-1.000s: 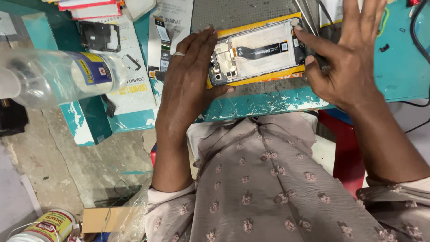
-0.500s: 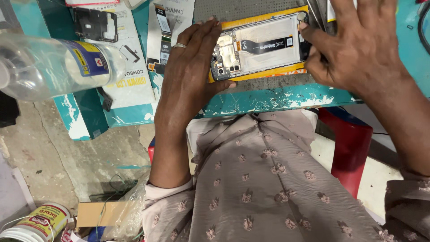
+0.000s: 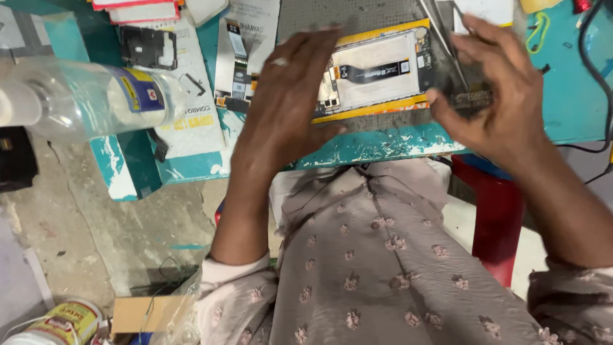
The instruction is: The person repairs a smartphone at a workbench. They hold the disassembled phone, peel the old battery out of the frame, set the frame down, apply adhesive from a glue bottle, press a new battery into the phone body, and handle the frame and packaging while reassembling.
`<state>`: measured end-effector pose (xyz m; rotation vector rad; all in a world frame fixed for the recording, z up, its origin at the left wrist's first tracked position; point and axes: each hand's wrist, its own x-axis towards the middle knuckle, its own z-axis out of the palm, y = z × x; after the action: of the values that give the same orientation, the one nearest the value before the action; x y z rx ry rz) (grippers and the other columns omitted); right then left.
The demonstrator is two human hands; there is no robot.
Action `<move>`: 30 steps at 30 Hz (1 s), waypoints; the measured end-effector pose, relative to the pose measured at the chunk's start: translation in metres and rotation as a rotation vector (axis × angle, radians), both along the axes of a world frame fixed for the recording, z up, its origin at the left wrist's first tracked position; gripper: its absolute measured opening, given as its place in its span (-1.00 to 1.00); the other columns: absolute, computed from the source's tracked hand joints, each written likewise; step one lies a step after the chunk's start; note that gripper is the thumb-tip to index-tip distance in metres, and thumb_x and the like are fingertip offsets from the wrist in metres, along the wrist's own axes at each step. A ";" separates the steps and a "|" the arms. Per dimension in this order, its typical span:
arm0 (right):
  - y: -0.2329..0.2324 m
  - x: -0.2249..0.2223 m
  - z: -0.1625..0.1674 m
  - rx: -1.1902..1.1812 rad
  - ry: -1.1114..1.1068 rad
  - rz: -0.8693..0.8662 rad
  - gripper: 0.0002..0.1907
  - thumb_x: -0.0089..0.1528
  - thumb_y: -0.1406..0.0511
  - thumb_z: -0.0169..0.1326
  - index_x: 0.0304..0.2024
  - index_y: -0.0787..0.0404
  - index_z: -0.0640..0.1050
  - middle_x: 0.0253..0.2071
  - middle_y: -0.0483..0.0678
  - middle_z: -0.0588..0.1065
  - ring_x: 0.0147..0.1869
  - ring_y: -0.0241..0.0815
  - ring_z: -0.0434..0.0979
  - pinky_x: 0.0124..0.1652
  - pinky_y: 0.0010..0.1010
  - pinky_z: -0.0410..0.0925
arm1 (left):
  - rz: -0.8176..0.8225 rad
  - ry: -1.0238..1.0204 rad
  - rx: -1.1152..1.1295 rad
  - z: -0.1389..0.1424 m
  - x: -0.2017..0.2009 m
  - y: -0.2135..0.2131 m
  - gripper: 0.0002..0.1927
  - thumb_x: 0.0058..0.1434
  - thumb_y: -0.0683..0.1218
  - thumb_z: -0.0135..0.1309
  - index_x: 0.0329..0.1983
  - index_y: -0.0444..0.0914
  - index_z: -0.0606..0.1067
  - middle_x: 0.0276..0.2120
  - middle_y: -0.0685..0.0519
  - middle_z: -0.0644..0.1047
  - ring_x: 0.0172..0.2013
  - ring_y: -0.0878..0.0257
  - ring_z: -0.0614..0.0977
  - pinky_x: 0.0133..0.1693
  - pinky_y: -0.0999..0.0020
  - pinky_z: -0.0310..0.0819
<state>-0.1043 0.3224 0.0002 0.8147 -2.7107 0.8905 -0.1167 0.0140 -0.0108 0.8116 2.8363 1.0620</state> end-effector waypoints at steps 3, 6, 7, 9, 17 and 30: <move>-0.004 0.027 -0.023 -0.130 -0.118 -0.086 -0.13 0.28 0.25 0.49 0.44 0.33 0.22 0.36 0.23 0.34 0.31 0.07 0.54 0.22 -0.33 0.54 | -0.128 0.068 0.078 -0.005 -0.012 0.017 0.20 -0.13 -0.05 0.54 0.51 -0.26 0.08 0.39 -0.16 0.35 0.38 -0.16 0.34 0.39 -0.02 0.19; -0.007 0.045 -0.040 -0.190 -0.155 -0.177 -0.03 0.25 0.28 0.49 0.50 0.27 0.14 0.37 0.22 0.37 0.33 0.03 0.54 0.23 -0.33 0.53 | -0.111 0.085 0.001 -0.009 -0.019 0.036 0.20 -0.13 -0.05 0.53 0.55 -0.20 0.10 0.38 -0.12 0.39 0.34 -0.11 0.39 0.31 -0.04 0.24; -0.009 0.048 -0.044 -0.188 -0.154 -0.204 -0.05 0.28 0.30 0.48 0.51 0.28 0.14 0.35 0.22 0.40 0.35 0.04 0.54 0.24 -0.31 0.53 | -0.121 0.075 -0.008 -0.009 -0.020 0.038 0.21 -0.16 -0.06 0.52 0.55 -0.18 0.11 0.37 -0.12 0.39 0.33 -0.11 0.40 0.29 -0.05 0.24; -0.011 0.051 -0.047 -0.168 -0.125 -0.229 -0.08 0.32 0.34 0.45 0.52 0.30 0.14 0.30 0.21 0.46 0.34 0.03 0.56 0.23 -0.30 0.53 | -0.138 0.061 -0.029 -0.008 -0.024 0.041 0.23 -0.22 -0.07 0.50 0.54 -0.14 0.12 0.36 -0.12 0.40 0.31 -0.12 0.41 0.25 -0.06 0.24; -0.027 0.048 -0.036 -0.110 -0.023 -0.261 -0.16 0.33 0.43 0.38 0.54 0.31 0.21 0.25 0.22 0.54 0.23 0.02 0.60 0.12 -0.31 0.55 | -0.191 0.026 -0.062 -0.002 -0.031 0.045 0.19 -0.23 -0.09 0.48 0.51 -0.07 0.15 0.39 -0.06 0.37 0.30 -0.16 0.38 0.25 -0.09 0.19; -0.031 -0.020 0.027 -0.373 0.069 -0.091 -0.91 0.38 0.54 0.22 -0.10 0.46 0.56 -0.06 0.21 0.60 0.01 -0.04 0.69 -0.03 -0.41 0.56 | 0.297 0.287 0.315 0.012 0.037 0.015 -0.84 0.27 -0.19 0.33 -0.11 -0.20 0.62 -0.22 0.10 0.65 -0.11 0.22 0.65 0.09 0.21 0.44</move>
<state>-0.1247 0.2912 0.0274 0.6255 -2.3924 1.2670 -0.0793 0.0285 0.0016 0.6071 3.1492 1.5823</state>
